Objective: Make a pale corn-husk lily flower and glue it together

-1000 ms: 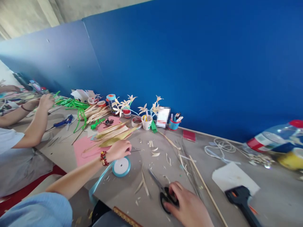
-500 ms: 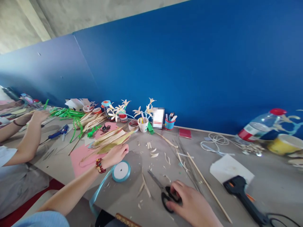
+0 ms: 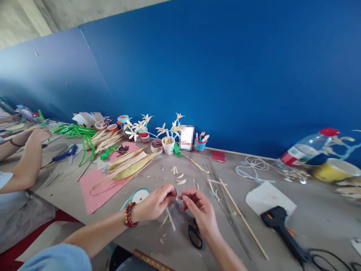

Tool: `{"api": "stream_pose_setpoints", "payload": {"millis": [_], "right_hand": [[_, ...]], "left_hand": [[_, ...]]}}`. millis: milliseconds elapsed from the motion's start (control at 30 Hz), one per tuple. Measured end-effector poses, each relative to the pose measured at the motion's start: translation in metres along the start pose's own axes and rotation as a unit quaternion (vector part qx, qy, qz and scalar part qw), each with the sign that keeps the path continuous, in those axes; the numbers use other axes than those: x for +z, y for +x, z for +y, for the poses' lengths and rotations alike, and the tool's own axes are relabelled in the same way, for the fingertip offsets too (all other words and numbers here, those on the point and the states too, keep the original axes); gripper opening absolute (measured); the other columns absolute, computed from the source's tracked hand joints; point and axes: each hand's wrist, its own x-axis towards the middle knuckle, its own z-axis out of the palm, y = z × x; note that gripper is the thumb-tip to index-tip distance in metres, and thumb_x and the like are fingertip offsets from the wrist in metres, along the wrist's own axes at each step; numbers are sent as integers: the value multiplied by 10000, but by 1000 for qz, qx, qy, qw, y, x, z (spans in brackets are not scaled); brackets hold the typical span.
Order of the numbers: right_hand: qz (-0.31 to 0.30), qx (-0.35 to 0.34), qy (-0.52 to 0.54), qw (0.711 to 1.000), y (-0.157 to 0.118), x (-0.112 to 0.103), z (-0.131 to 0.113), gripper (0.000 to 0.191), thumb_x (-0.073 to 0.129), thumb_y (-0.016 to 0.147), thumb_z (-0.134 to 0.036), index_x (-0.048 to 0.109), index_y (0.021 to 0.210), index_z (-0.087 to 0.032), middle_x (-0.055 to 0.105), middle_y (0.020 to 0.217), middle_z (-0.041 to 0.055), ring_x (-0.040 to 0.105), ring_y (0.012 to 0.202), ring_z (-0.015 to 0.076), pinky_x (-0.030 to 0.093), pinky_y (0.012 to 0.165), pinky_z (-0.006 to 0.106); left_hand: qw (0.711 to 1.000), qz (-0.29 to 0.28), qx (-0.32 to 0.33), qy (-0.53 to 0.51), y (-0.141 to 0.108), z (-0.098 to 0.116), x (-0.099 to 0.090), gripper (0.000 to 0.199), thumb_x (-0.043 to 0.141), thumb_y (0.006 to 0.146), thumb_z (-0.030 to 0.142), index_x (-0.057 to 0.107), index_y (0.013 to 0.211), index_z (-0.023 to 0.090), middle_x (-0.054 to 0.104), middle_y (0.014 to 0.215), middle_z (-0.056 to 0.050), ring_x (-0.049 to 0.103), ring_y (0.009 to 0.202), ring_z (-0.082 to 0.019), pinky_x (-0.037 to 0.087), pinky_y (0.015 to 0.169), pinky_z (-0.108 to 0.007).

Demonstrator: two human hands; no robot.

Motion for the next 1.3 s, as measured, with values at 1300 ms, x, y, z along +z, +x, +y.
{"api": "stream_pose_setpoints", "payload": {"millis": [1300], "right_hand": [[90, -72, -153, 982, -5, -11, -12, 288, 645, 869, -464, 657, 833, -178, 662, 720, 36, 564, 524, 131, 491, 516, 249]], "left_hand": [[973, 81, -93, -192, 0, -5, 13, 184, 591, 887, 317, 596, 777, 170, 599, 701, -9, 536, 665, -134, 421, 619, -229]]}}
